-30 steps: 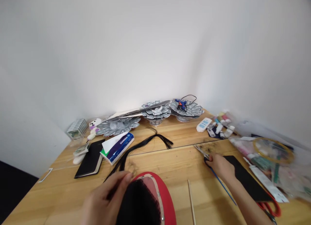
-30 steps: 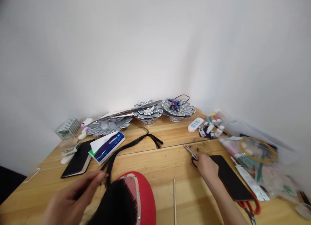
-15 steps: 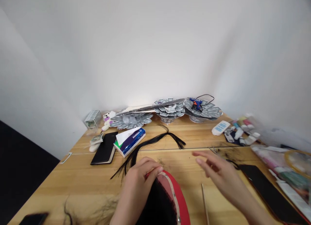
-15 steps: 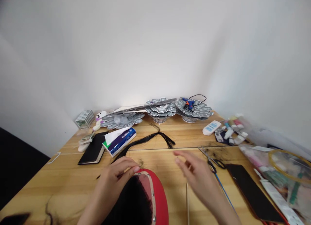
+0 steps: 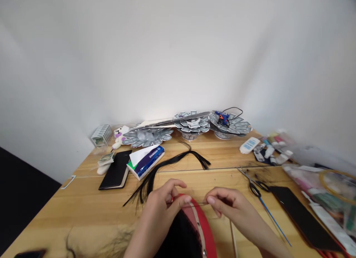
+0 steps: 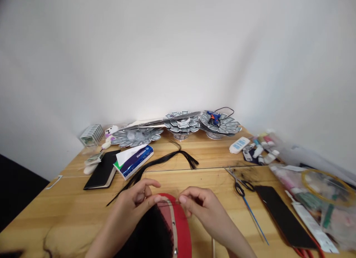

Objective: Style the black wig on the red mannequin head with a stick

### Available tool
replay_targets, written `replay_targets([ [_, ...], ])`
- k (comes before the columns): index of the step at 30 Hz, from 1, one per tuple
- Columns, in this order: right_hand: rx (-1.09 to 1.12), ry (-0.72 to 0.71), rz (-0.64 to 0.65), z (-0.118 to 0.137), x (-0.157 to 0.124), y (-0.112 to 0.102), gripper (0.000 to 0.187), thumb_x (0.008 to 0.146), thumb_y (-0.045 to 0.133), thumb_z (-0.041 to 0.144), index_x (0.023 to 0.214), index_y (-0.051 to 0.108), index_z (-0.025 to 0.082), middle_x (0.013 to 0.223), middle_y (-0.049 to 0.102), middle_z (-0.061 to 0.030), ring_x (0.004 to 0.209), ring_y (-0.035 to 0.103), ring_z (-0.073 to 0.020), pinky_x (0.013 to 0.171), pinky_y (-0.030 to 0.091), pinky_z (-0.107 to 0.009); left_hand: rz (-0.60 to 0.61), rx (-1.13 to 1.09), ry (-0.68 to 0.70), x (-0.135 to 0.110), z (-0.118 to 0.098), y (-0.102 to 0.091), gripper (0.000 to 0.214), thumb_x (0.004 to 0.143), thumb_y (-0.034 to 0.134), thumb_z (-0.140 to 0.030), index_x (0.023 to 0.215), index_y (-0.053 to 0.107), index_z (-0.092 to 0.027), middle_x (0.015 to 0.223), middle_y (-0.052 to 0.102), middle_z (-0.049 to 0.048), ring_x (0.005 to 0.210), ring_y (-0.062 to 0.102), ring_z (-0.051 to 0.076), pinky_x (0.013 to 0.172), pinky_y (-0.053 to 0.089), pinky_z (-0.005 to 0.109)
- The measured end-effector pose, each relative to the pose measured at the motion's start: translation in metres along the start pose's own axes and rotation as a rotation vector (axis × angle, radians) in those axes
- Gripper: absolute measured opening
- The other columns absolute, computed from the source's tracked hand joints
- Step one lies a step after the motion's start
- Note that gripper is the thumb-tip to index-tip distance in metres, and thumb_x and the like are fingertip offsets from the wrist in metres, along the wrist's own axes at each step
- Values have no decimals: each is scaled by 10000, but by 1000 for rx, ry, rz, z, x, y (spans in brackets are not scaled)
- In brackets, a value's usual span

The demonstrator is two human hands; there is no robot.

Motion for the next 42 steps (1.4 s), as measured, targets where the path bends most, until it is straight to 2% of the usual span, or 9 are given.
replay_targets([
  [7,90,132,-63,-42,-11,-40,452,696,737,637,641,631,201,497,483,49,487,333,-115,510,247,-273,190,-277,-70,-11,-7,1,281,892,624,-498,873,679,-223,696,571,-18,636,491,124,591,376,202],
  [14,39,219,-182,-90,-18,-73,403,705,744,581,643,642,197,525,524,39,496,339,-114,501,205,-263,1,-318,-74,-7,11,-17,223,910,642,-463,940,622,-243,694,442,-66,520,255,73,463,221,177],
  [20,-98,204,-407,-97,-23,-107,383,639,748,610,611,693,232,682,675,-59,674,522,-240,653,389,-343,-45,-280,-54,-5,8,-17,239,909,630,-477,930,620,-239,692,448,-58,595,364,103,544,305,186],
  [23,-123,140,-416,-67,-22,-92,386,740,698,560,945,763,239,1020,735,-102,710,510,-238,699,400,-357,-32,-263,-44,-3,5,-10,268,901,629,-493,915,625,-226,691,463,-48,633,400,123,574,326,200],
  [26,-85,36,-277,-26,-14,-45,440,827,668,464,1213,704,256,1143,698,-74,653,466,-183,647,396,-320,-11,-263,-43,-3,3,-3,286,894,632,-505,896,628,-220,666,451,-51,620,392,123,569,323,202],
  [31,85,-57,39,1,3,28,255,797,745,356,1032,784,266,907,744,-20,711,573,-175,666,440,-288,-30,-292,-30,-8,0,-7,252,901,639,-488,915,634,-236,661,484,-56,568,363,98,517,281,190],
  [34,188,-22,-15,-23,8,16,240,820,720,428,764,758,197,653,662,9,598,526,-134,576,395,-258,-96,-311,-17,-9,1,-21,212,909,645,-461,935,631,-251,663,445,-71,540,298,83,485,236,183],
  [38,274,60,-165,-72,5,-23,349,820,721,503,826,717,154,600,577,52,477,392,-70,455,271,-214,-157,-333,1,-4,2,-31,185,908,661,-432,974,622,-264,658,414,-78,549,291,82,477,213,175],
  [42,296,133,-213,-108,0,-38,230,931,660,360,848,656,146,676,597,56,470,486,-70,446,405,-205,-126,-353,15,-1,0,-18,219,895,669,-455,951,639,-246,634,415,-75,547,304,83,483,224,175],
])
Point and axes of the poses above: each hand's wrist, its own x-axis towards the middle knuckle, its own y-axis out of the palm, z = x × y, the point moved 9 cm from there along x, towards the middle knuckle
